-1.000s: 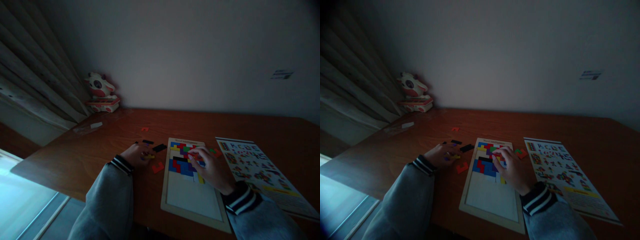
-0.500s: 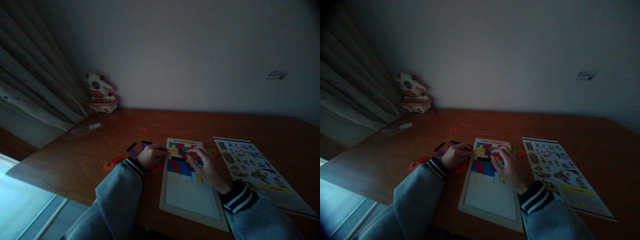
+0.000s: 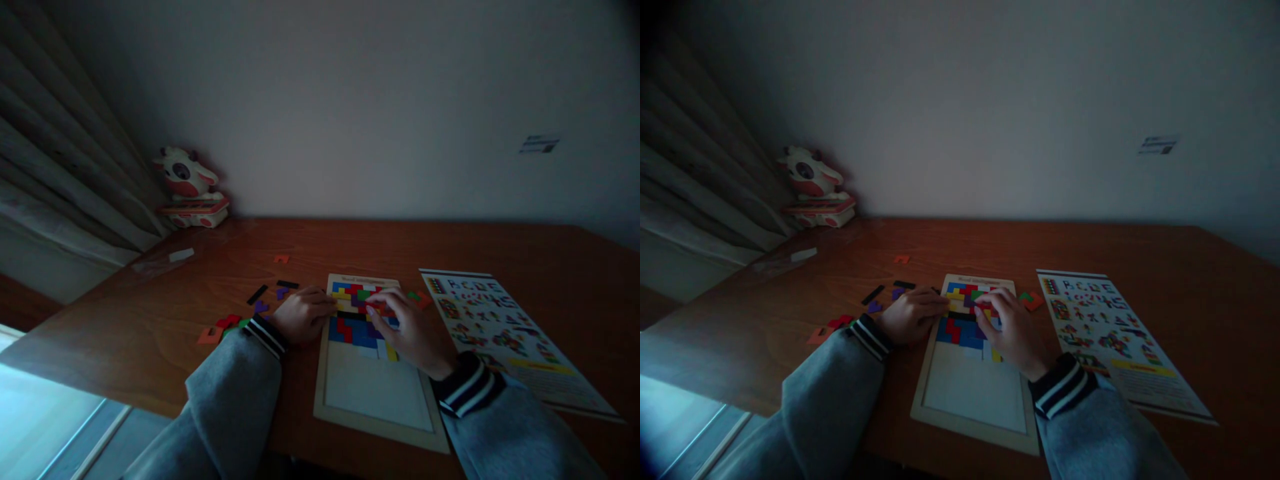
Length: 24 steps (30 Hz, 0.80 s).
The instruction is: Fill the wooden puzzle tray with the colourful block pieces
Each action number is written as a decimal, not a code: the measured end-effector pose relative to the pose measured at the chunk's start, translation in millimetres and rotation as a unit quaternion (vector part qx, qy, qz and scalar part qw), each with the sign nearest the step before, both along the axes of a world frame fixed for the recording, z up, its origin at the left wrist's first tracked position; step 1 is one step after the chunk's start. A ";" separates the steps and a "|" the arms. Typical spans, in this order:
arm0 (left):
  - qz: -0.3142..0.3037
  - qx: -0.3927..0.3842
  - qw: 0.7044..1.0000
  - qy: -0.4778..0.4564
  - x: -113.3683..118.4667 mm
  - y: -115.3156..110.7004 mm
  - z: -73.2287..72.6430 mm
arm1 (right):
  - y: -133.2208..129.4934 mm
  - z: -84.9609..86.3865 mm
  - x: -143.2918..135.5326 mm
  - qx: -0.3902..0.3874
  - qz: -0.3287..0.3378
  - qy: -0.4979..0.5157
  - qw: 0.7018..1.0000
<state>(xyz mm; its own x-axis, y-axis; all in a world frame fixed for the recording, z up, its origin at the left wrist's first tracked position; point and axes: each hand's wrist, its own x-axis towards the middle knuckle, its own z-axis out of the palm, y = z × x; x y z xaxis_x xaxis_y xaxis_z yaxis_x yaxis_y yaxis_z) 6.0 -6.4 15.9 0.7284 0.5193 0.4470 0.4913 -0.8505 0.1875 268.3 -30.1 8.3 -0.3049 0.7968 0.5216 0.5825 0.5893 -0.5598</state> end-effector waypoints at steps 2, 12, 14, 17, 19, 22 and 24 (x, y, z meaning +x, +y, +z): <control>0.003 0.004 1.000 0.011 0.8 -1.5 1.5 | 0.5 -0.8 0.1 -0.003 0.002 0.000 1.000; 0.007 0.023 0.999 0.034 3.0 -5.6 6.4 | 0.2 -0.7 0.3 0.003 0.004 -0.003 1.000; -0.006 0.017 0.999 0.033 3.8 -6.5 7.6 | 0.0 0.2 -0.1 0.004 0.004 -0.004 1.000; -0.042 0.016 0.998 0.039 4.9 -7.3 7.2 | -0.9 2.4 -1.1 0.003 0.004 -0.004 1.000; -0.061 0.019 0.997 0.043 4.8 -7.1 4.9 | -1.5 3.5 -1.5 -0.002 0.005 -0.004 1.000; -0.069 0.018 0.997 0.042 3.6 -5.9 0.3 | -1.9 3.6 -1.4 -0.007 0.005 -0.007 1.000; -0.070 0.020 0.997 0.039 3.4 -5.3 -1.5 | -1.7 2.6 -1.2 -0.006 0.005 -0.008 1.000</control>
<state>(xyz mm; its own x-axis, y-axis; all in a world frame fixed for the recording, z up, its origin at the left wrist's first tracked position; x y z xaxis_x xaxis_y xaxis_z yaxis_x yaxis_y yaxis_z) 9.4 -11.7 14.4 0.8253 0.3935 0.4051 0.3792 -0.9176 0.1187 267.1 -31.8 10.9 -0.3218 0.8000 0.5064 0.5851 0.5886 -0.5579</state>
